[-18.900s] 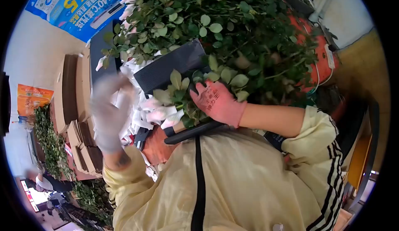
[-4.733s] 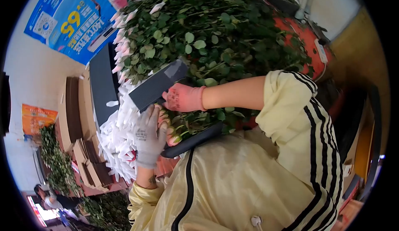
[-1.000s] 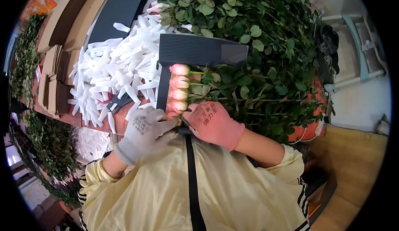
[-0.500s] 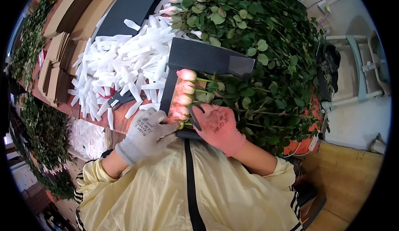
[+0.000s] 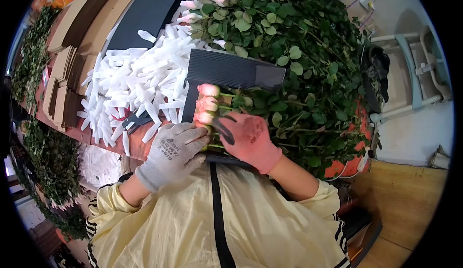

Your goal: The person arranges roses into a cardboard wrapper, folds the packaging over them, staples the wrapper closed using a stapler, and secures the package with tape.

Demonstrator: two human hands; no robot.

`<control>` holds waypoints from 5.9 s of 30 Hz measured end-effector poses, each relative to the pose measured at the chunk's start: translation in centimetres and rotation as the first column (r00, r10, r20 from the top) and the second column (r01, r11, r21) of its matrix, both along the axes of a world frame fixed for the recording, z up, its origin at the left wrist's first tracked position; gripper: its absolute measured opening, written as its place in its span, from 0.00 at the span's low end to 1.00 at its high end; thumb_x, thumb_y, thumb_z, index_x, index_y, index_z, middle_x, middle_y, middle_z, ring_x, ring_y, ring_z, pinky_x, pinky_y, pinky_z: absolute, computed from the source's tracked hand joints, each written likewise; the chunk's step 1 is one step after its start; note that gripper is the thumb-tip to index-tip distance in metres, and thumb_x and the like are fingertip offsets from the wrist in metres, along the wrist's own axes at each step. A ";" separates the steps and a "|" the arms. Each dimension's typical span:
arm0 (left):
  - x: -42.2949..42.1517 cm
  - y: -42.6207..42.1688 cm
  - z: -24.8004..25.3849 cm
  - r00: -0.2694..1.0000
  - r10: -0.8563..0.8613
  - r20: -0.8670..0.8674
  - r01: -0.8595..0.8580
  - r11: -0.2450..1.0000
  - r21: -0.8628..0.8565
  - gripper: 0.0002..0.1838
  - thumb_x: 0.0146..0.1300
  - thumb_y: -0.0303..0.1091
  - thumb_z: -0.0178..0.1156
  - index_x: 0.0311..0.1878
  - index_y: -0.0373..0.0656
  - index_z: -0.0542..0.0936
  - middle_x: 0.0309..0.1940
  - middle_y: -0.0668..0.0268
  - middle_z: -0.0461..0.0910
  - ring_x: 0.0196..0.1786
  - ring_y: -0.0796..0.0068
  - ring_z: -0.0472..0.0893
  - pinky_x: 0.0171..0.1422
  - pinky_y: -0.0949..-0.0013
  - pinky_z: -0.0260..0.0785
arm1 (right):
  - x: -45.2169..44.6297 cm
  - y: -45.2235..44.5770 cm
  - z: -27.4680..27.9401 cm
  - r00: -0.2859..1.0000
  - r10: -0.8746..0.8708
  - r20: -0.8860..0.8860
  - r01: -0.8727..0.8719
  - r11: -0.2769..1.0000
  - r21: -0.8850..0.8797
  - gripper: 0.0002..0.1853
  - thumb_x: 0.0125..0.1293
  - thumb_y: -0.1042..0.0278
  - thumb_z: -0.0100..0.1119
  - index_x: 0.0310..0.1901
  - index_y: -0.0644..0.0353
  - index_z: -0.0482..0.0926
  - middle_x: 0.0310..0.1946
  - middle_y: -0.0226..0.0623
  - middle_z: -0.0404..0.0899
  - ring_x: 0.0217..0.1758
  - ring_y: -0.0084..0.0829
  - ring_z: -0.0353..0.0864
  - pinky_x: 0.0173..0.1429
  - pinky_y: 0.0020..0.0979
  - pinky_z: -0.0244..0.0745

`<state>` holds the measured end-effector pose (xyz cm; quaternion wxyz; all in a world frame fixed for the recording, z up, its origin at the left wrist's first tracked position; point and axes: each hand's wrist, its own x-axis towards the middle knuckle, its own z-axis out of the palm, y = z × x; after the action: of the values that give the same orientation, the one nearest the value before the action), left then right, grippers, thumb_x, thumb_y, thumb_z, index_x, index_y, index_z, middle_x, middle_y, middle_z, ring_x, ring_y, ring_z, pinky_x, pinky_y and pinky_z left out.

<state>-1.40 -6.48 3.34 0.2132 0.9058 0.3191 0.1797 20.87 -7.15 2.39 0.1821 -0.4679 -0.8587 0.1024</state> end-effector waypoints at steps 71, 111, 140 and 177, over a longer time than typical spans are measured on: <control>-1.9 5.6 -6.2 0.996 0.030 0.085 0.013 0.885 -0.466 0.48 0.45 0.48 0.72 0.69 0.45 0.61 0.69 0.39 0.51 0.73 0.45 0.50 0.74 0.54 0.45 | 2.9 3.9 -5.2 0.963 -0.241 0.122 0.257 0.957 -0.137 0.24 0.54 0.63 0.54 0.56 0.45 0.75 0.48 0.26 0.78 0.52 0.24 0.74 0.58 0.35 0.61; -34.8 11.1 -3.2 -0.122 0.926 -0.356 -0.908 0.040 0.416 0.50 0.45 0.57 0.66 0.66 0.34 0.62 0.54 0.49 0.75 0.57 0.57 0.75 0.60 0.58 0.66 | 1.6 -3.4 4.1 0.949 -0.252 -0.190 0.249 0.968 -0.043 0.28 0.40 0.73 0.68 0.49 0.59 0.74 0.53 0.39 0.73 0.54 0.46 0.70 0.59 0.43 0.66; -5.2 -1.8 0.3 0.517 0.655 0.551 0.610 0.170 -0.774 0.32 0.65 0.46 0.56 0.66 0.36 0.61 0.57 0.59 0.71 0.56 0.69 0.71 0.59 0.64 0.66 | 0.2 -1.9 7.0 0.516 -0.534 -0.669 -0.351 0.581 -0.734 0.23 0.54 0.83 0.51 0.54 0.61 0.73 0.42 0.33 0.77 0.35 0.19 0.77 0.33 0.23 0.76; 1.8 0.8 2.0 0.948 0.010 -0.318 0.032 0.991 0.126 0.19 0.52 0.43 0.62 0.46 0.46 0.79 0.50 0.61 0.76 0.52 0.61 0.74 0.55 0.58 0.66 | 0.9 1.2 3.0 0.907 -0.041 0.418 0.026 0.999 0.042 0.06 0.55 0.63 0.52 0.32 0.51 0.77 0.27 0.29 0.76 0.35 0.33 0.79 0.37 0.35 0.72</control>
<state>0.42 -5.69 5.35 0.1008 0.9366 0.3319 0.0508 21.75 -6.00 5.37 0.0037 -0.4905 -0.8712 -0.0188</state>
